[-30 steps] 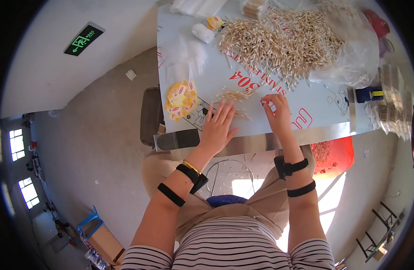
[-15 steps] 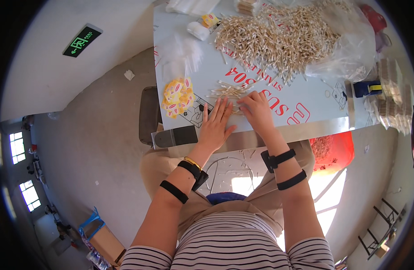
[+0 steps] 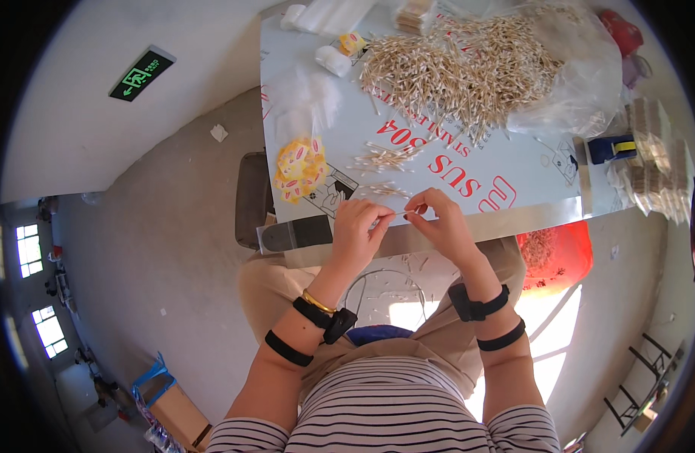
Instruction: The person is sorting and counting cotton swabs (Q-tips) into a neat row on a table.
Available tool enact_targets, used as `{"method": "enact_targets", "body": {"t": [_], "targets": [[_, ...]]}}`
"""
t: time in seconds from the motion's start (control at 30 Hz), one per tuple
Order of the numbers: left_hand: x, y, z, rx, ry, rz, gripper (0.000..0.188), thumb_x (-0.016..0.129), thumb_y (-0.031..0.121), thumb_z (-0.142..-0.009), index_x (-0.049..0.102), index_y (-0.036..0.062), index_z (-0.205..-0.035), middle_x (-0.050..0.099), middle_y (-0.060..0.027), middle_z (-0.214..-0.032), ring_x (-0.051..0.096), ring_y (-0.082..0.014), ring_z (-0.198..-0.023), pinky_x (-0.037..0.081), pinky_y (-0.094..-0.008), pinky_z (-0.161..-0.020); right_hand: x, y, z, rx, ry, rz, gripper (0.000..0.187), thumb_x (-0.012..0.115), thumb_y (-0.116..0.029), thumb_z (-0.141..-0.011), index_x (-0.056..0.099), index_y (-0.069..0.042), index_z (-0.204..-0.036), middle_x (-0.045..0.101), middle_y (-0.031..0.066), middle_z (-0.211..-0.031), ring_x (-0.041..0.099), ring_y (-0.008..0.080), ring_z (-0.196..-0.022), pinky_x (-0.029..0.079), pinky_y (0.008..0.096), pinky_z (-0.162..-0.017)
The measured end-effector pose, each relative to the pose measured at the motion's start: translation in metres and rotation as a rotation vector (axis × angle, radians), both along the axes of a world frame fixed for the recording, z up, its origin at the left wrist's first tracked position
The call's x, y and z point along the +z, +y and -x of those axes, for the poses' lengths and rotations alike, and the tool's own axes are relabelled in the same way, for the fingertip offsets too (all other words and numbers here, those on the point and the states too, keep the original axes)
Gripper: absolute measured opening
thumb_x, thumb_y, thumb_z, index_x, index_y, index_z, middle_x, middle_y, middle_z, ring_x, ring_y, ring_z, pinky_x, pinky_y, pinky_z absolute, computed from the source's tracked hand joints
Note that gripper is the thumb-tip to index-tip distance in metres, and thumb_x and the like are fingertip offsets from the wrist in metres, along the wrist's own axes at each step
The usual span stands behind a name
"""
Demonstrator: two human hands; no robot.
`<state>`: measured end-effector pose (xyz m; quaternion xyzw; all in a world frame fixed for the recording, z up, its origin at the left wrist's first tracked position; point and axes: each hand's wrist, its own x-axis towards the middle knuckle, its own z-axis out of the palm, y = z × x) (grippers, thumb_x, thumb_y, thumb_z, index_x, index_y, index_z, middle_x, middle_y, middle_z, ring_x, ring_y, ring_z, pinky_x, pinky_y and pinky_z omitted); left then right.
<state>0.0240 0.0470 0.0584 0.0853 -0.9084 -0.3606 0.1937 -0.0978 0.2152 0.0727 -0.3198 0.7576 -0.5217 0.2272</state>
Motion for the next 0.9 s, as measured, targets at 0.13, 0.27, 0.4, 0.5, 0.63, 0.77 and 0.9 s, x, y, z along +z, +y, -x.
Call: {"method": "enact_targets", "body": {"t": [0.13, 0.27, 0.4, 0.5, 0.63, 0.77, 0.9], "targets": [[0.021, 0.015, -0.015, 0.008, 0.072, -0.09, 0.015, 0.083, 0.007, -0.08, 0.071, 0.0114, -0.089, 0.066, 0.0009, -0.083, 0.059, -0.023, -0.079, 0.042, -0.0375, -0.078, 0.023, 0.014, -0.016, -0.014, -0.168, -0.076, 0.012, 0.075, -0.007, -0.091, 0.073, -0.005, -0.103, 0.072, 0.0046, -0.093, 0.064, 0.0169, -0.084, 0.045, 0.0305, -0.069], [0.043, 0.02, -0.023, 0.012, 0.126, -0.066, 0.018, 0.084, 0.005, -0.078, 0.072, 0.0119, -0.088, 0.066, 0.0009, -0.084, 0.06, -0.0228, -0.081, 0.043, -0.0375, -0.078, 0.036, 0.026, -0.026, -0.021, -0.171, -0.014, 0.011, 0.074, -0.007, -0.093, 0.074, -0.005, -0.104, 0.074, 0.0023, -0.094, 0.063, 0.013, -0.082, 0.043, 0.0291, -0.069], [0.062, 0.028, -0.029, 0.029, 0.114, -0.13, 0.017, 0.085, 0.005, -0.077, 0.072, 0.0124, -0.087, 0.067, 0.0014, -0.084, 0.061, -0.0223, -0.082, 0.044, -0.0373, -0.079, 0.049, 0.035, -0.035, -0.044, -0.215, 0.08, 0.009, 0.072, -0.006, -0.097, 0.072, -0.002, -0.105, 0.074, 0.0003, -0.095, 0.064, 0.0088, -0.087, 0.045, 0.0262, -0.072], [0.077, 0.035, -0.032, 0.038, 0.137, -0.15, 0.017, 0.085, 0.005, -0.077, 0.073, 0.0125, -0.086, 0.067, 0.0017, -0.085, 0.06, -0.0215, -0.082, 0.044, -0.037, -0.079, 0.046, 0.043, -0.042, -0.046, -0.414, 0.206, 0.01, 0.069, -0.008, -0.101, 0.07, 0.0, -0.108, 0.073, 0.0009, -0.098, 0.065, 0.0076, -0.092, 0.049, 0.0241, -0.08], [0.093, 0.042, -0.039, 0.027, 0.199, -0.122, 0.016, 0.086, 0.005, -0.077, 0.075, 0.013, -0.087, 0.068, 0.0024, -0.084, 0.06, -0.0198, -0.08, 0.043, -0.0348, -0.079, 0.049, 0.05, -0.052, -0.06, -0.628, 0.365, 0.012, 0.066, -0.009, -0.104, 0.066, 0.0, -0.112, 0.069, 0.0015, -0.1, 0.066, 0.0092, -0.093, 0.052, 0.0244, -0.085], [0.101, 0.046, -0.047, 0.006, 0.203, -0.149, 0.009, 0.083, 0.009, -0.083, 0.078, 0.0124, -0.09, 0.069, 0.0023, -0.082, 0.061, -0.0184, -0.078, 0.041, -0.0337, -0.079, 0.051, 0.063, -0.059, -0.088, -0.598, 0.39, 0.011, 0.063, -0.012, -0.106, 0.064, -0.001, -0.106, 0.068, 0.0014, -0.098, 0.066, 0.009, -0.091, 0.052, 0.0252, -0.084], [0.085, 0.051, -0.053, -0.031, 0.115, -0.172, 0.005, 0.079, 0.014, -0.089, 0.079, 0.0094, -0.091, 0.07, -0.0002, -0.082, 0.061, -0.0189, -0.077, 0.042, -0.0355, -0.081, 0.045, 0.079, -0.062, -0.169, -0.457, 0.242, 0.018, 0.064, -0.017, -0.106, 0.067, 0.0, -0.104, 0.07, 0.0017, -0.091, 0.064, 0.0071, -0.09, 0.052, 0.0239, -0.084]]}}
